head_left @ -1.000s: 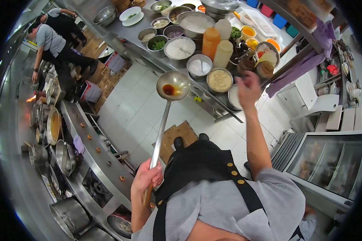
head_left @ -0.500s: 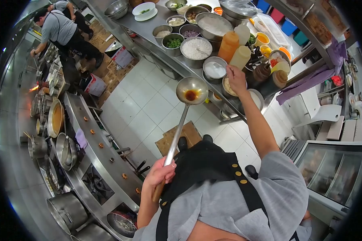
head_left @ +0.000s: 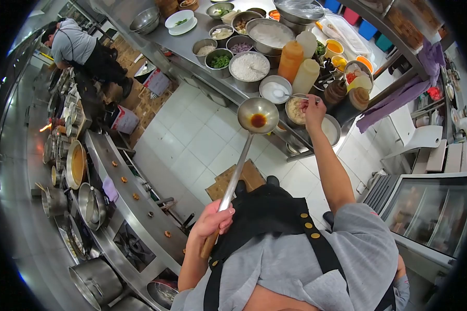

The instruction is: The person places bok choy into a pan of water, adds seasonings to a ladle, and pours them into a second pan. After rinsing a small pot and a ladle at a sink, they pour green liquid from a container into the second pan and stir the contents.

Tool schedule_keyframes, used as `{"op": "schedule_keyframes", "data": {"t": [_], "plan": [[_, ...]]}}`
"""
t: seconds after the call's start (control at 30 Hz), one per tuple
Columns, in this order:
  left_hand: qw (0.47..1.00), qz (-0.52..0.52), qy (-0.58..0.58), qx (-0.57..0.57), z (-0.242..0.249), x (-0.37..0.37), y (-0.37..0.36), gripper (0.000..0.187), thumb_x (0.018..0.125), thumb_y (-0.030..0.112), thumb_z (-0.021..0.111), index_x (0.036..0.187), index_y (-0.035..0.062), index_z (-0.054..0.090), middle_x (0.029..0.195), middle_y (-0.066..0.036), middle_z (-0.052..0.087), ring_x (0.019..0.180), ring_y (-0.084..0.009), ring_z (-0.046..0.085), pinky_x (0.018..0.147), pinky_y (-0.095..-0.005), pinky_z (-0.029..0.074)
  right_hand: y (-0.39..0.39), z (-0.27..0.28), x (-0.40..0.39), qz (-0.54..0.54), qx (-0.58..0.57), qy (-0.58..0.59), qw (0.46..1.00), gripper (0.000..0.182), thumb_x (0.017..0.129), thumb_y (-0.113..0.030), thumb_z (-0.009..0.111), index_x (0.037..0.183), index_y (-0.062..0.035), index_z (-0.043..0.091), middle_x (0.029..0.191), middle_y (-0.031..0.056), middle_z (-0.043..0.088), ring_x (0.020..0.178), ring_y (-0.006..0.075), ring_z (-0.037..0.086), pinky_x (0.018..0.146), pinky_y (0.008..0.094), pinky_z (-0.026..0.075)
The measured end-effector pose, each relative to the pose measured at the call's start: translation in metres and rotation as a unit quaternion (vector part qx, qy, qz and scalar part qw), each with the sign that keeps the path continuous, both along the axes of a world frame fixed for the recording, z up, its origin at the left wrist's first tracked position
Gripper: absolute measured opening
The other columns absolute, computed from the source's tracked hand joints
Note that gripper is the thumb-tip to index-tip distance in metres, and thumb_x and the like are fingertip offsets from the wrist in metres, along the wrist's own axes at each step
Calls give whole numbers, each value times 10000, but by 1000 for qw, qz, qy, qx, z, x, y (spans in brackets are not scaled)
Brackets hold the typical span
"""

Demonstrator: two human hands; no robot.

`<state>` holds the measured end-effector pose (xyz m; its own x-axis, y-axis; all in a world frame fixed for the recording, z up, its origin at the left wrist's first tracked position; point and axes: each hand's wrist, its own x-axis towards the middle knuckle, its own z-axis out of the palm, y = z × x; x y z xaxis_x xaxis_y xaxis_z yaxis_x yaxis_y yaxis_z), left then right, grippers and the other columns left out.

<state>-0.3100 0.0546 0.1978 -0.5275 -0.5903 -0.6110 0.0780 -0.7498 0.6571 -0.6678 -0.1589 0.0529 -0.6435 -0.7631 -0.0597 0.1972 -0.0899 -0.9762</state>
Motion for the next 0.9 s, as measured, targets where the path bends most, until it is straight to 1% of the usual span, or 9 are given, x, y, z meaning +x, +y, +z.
{"op": "schedule_keyframes", "data": {"t": [0.13, 0.2, 0.47, 0.53, 0.63, 0.7, 0.83, 0.9], "plan": [[1000, -7, -8, 5, 0, -6, -6, 147, 889, 172, 539, 836, 77, 441, 496, 20, 389, 394, -87, 377, 392, -239, 309, 2, 7, -3, -8, -3, -8, 1000, 182, 895, -148, 511, 916, 17, 585, 712, 92, 623, 521, 120, 553, 472, 236, 443], [1000, -8, -6, 11, 2, -9, -8, 145, 890, 172, 538, 838, 77, 442, 495, 19, 389, 394, -87, 377, 392, -237, 308, 4, 9, -5, 1, 7, 12, 1000, 182, 898, -143, 504, 913, 20, 583, 712, 90, 623, 532, 114, 553, 473, 233, 434], [1000, -10, 3, 13, 1, -10, -10, 148, 892, 178, 536, 834, 81, 440, 499, 19, 391, 395, -84, 379, 393, -232, 307, 1, 4, -5, 9, -4, -5, 1000, 175, 892, -139, 507, 903, 18, 583, 700, 90, 623, 526, 112, 550, 462, 233, 422], [1000, -6, 14, 15, -3, -9, -9, 129, 885, 146, 532, 872, 67, 430, 496, 5, 396, 388, -103, 390, 382, -246, 317, 0, 2, -5, 11, -10, 0, 1000, 171, 888, -138, 512, 901, 17, 583, 699, 91, 622, 521, 113, 548, 461, 234, 421], [1000, -2, 7, 16, -1, -10, -8, 152, 901, 178, 528, 832, 77, 439, 511, 15, 395, 399, -84, 375, 393, -235, 302, -1, 5, -3, 6, 3, -11, 1000, 165, 885, -131, 511, 899, 16, 582, 691, 86, 615, 519, 114, 544, 454, 230, 411], [1000, -2, 9, 17, 0, -10, -9, 148, 902, 175, 526, 834, 78, 437, 509, 15, 391, 400, -86, 372, 393, -236, 299, 0, 4, -3, 9, 4, -54, 998, 172, 898, -136, 504, 898, 18, 581, 692, 84, 614, 525, 111, 542, 459, 228, 406], [999, 0, 20, 39, 2, -10, -9, 141, 902, 170, 523, 840, 81, 433, 505, 15, 378, 403, -90, 368, 393, -236, 289, 15, 26, 1, 17, -3, -83, 996, 192, 922, -154, 500, 882, 16, 581, 710, 83, 615, 553, 109, 547, 485, 224, 410], [999, 0, 20, 36, 4, -12, -10, 138, 903, 168, 521, 843, 82, 431, 503, 15, 375, 403, -91, 367, 392, -236, 289, 31, 39, 7, 63, -42, -90, 993, 196, 934, -161, 511, 899, 13, 593, 740, 71, 616, 581, 102, 543, 511, 221, 411]]}}
